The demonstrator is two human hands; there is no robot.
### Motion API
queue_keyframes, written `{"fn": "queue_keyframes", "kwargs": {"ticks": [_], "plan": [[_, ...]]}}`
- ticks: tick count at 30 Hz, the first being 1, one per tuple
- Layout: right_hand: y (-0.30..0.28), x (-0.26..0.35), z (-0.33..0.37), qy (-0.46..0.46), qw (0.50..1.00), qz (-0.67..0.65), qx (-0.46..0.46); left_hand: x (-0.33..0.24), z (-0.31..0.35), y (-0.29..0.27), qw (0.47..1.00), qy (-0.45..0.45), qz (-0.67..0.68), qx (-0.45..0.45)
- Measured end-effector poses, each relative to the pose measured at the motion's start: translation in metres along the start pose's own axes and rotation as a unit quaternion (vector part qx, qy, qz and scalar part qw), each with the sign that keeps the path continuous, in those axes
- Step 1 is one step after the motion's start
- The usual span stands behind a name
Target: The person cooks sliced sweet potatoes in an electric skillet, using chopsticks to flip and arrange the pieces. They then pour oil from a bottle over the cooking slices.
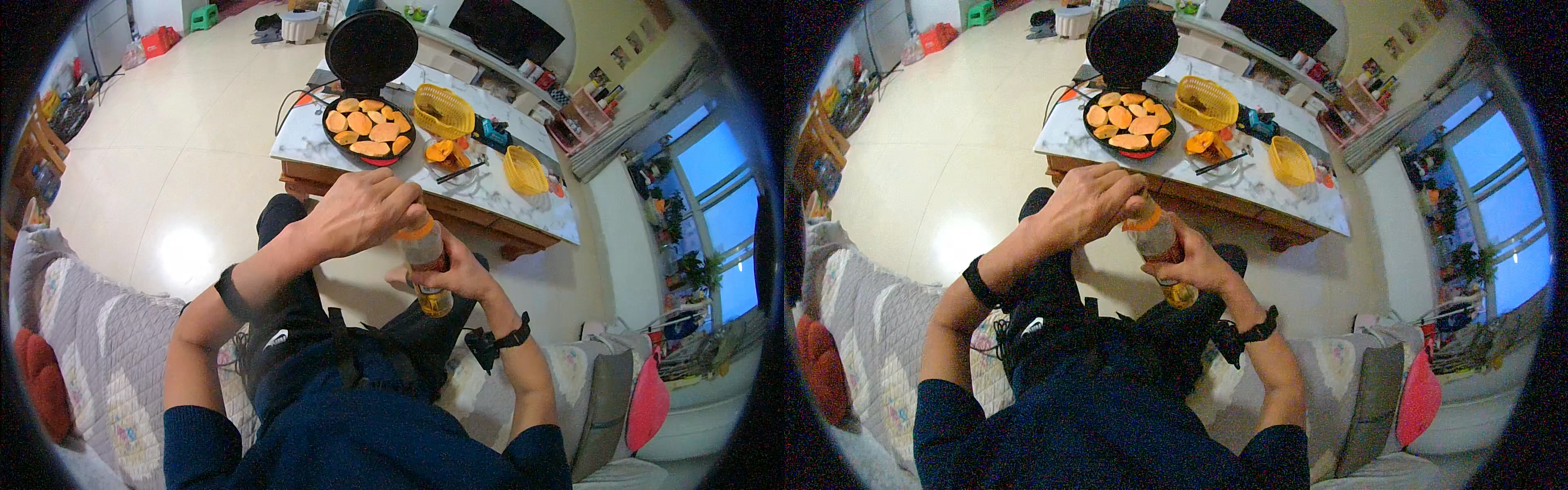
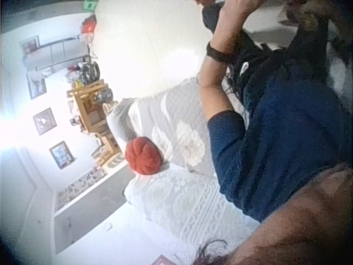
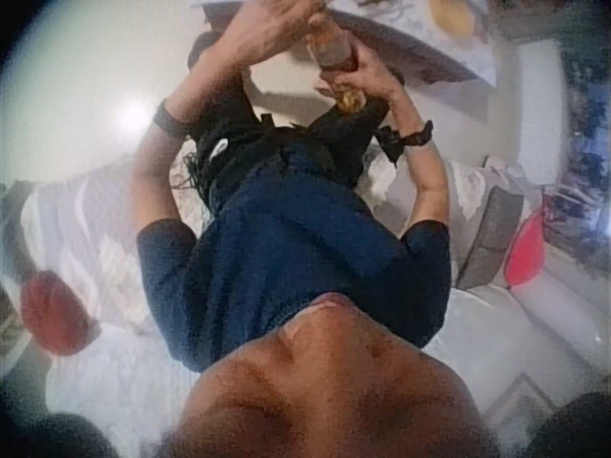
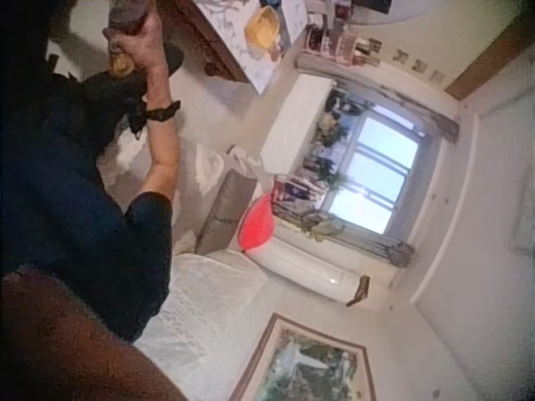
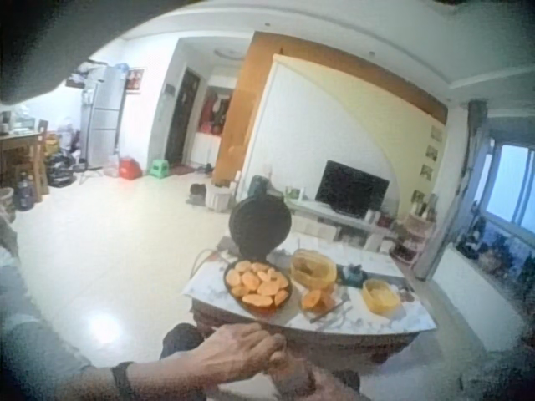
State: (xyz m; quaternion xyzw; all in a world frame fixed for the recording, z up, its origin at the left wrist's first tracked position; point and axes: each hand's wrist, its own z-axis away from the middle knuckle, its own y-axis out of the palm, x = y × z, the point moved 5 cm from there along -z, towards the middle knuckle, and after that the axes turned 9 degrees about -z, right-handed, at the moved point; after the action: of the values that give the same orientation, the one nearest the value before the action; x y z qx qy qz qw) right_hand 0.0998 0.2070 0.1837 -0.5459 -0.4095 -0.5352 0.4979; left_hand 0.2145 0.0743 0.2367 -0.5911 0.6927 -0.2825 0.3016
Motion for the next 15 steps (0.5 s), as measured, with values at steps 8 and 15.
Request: {"fn": "queue_keyframes", "kwargs": {"ticks": [8, 15], "plan": [[-0.005, -0.001, -0.01, -0.074, 0.974, 0.197, -0.079, 0.004, 0.0, -0.004, 0.994, -0.089, 0.061, -0.017], [0.001, -0.016, -0.018, -0.15, 0.972, 0.156, -0.087, 0.011, 0.003, 0.003, 0.97, -0.174, 0.171, -0.008]]}}
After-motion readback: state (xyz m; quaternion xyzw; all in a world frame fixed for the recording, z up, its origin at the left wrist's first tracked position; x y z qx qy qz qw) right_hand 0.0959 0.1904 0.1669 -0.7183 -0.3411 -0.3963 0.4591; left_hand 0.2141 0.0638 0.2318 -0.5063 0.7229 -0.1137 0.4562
